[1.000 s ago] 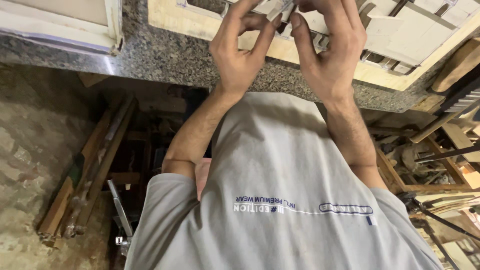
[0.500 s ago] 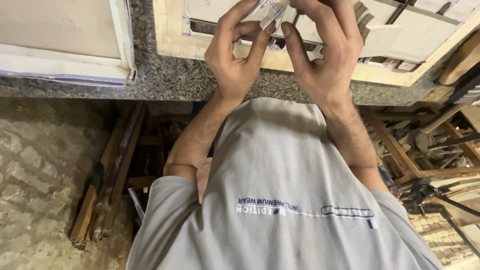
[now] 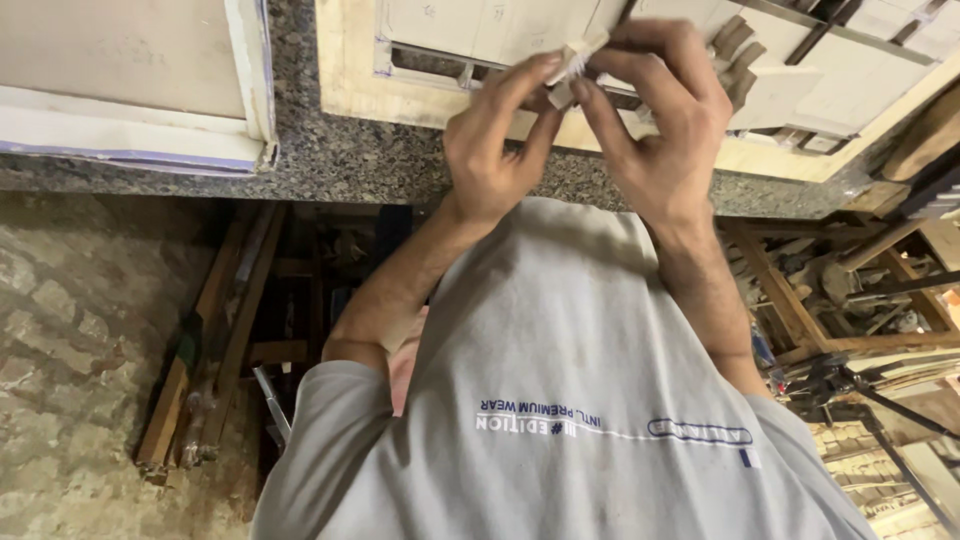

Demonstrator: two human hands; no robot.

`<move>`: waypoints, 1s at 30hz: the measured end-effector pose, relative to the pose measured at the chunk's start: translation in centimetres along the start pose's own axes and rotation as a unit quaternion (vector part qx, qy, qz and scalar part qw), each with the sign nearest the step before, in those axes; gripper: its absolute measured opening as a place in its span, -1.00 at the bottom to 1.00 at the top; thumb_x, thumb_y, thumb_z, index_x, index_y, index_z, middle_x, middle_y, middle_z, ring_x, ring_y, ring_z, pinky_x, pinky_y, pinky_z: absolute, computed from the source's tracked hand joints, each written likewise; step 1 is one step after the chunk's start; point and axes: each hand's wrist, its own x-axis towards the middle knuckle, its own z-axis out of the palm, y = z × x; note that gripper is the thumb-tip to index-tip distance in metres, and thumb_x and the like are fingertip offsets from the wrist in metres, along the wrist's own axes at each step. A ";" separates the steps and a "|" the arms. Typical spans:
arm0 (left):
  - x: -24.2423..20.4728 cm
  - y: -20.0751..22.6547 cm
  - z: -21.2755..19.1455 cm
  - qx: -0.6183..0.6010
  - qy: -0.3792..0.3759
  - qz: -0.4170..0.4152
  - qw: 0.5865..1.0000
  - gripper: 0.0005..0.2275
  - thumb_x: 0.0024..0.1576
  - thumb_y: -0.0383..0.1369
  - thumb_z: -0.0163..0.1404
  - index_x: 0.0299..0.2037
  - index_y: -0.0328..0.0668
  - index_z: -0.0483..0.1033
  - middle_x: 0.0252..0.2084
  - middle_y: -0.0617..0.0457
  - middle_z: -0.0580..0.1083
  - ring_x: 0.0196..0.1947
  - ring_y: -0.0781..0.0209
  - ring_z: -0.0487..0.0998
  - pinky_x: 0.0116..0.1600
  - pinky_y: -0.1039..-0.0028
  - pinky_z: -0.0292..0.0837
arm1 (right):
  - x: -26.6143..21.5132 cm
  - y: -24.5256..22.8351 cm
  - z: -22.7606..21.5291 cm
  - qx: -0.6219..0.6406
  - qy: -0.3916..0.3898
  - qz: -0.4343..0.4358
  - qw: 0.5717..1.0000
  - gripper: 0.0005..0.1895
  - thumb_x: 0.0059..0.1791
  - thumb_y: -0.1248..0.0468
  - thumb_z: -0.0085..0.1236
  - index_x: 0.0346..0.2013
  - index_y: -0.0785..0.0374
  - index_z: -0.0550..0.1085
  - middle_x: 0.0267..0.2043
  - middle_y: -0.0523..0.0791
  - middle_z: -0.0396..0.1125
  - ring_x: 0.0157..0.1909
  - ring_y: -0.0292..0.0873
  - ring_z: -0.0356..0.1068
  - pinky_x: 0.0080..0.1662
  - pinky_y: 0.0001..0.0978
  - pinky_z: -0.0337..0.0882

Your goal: The person organizes small white rectangular pieces by placing them into the slots of a grid-like storage frame and then handling them to check their fit.

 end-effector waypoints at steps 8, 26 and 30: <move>0.6 0.7 -2.6 -0.069 -0.083 -0.131 0.985 -0.67 0.41 -0.30 0.04 0.36 -0.03 0.37 0.15 -0.01 0.56 -0.18 0.29 0.75 -0.10 0.55 0.74 | -0.8 0.8 -0.6 -0.010 0.004 -0.017 1.000 -0.76 0.08 0.54 0.27 0.05 0.41 0.51 0.13 0.04 0.37 0.13 -0.06 0.47 0.08 -0.30 0.55; 3.8 0.9 -5.6 -0.301 -0.215 -0.166 0.914 -0.71 0.50 -0.33 -0.19 0.37 -0.08 0.40 -0.05 0.06 0.42 -0.04 0.30 0.52 0.08 0.50 0.58 | -2.0 -0.7 -0.3 0.036 -0.070 -0.003 0.997 -0.58 0.06 0.31 0.54 0.12 0.35 0.50 0.06 -0.02 0.49 0.13 -0.07 0.54 0.13 -0.29 0.55; 4.4 0.9 -5.8 -0.268 -0.227 -0.129 0.927 -0.72 0.49 -0.30 -0.18 0.34 -0.09 0.44 -0.12 0.06 0.44 -0.08 0.30 0.50 0.07 0.51 0.52 | -2.3 -1.1 -0.6 0.032 -0.065 -0.007 0.997 -0.55 0.04 0.27 0.56 0.10 0.34 0.49 0.09 -0.03 0.49 0.16 -0.05 0.55 0.15 -0.26 0.56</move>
